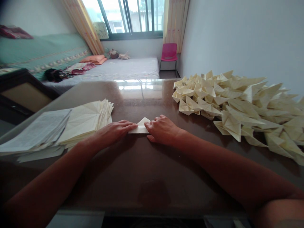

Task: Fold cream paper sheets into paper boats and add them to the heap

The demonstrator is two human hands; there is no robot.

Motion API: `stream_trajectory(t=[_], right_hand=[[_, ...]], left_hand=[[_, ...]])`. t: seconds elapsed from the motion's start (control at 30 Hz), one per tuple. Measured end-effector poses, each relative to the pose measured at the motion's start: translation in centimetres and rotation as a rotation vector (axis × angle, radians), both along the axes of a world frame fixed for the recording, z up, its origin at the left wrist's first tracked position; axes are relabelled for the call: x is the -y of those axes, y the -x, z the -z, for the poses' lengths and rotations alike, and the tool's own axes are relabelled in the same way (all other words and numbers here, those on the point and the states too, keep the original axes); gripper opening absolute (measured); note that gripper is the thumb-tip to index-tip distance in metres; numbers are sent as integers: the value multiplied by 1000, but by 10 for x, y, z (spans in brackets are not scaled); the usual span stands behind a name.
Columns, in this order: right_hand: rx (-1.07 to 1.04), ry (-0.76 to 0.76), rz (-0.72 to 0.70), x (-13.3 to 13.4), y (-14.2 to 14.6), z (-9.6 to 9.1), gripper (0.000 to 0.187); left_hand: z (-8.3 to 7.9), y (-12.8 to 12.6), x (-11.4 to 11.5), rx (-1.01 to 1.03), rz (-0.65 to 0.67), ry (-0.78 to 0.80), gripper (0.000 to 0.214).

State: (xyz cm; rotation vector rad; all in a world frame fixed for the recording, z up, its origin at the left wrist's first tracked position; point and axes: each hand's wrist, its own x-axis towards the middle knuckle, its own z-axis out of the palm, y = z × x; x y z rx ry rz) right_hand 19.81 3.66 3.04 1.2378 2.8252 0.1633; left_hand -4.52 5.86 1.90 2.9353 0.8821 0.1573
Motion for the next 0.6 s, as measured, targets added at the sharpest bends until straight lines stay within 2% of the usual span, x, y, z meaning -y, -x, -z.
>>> stream_trajectory(t=[0.2,0.4,0.53,0.6], right_hand=[[12,-35,-8,1,5,6,19],[8,-22,-11,1,4,7,21],[-18,30,-16,-4,-6,-1,20],[-51,108,-22,-12,-15,-4,23]], left_hand=[[-2,-9,11,20,-10,-70,39],[12,-31,21,48,-51,-132,29],[17,-28,16,64,-69,-110,28],[17,-25,12,104,-87,-60,28]])
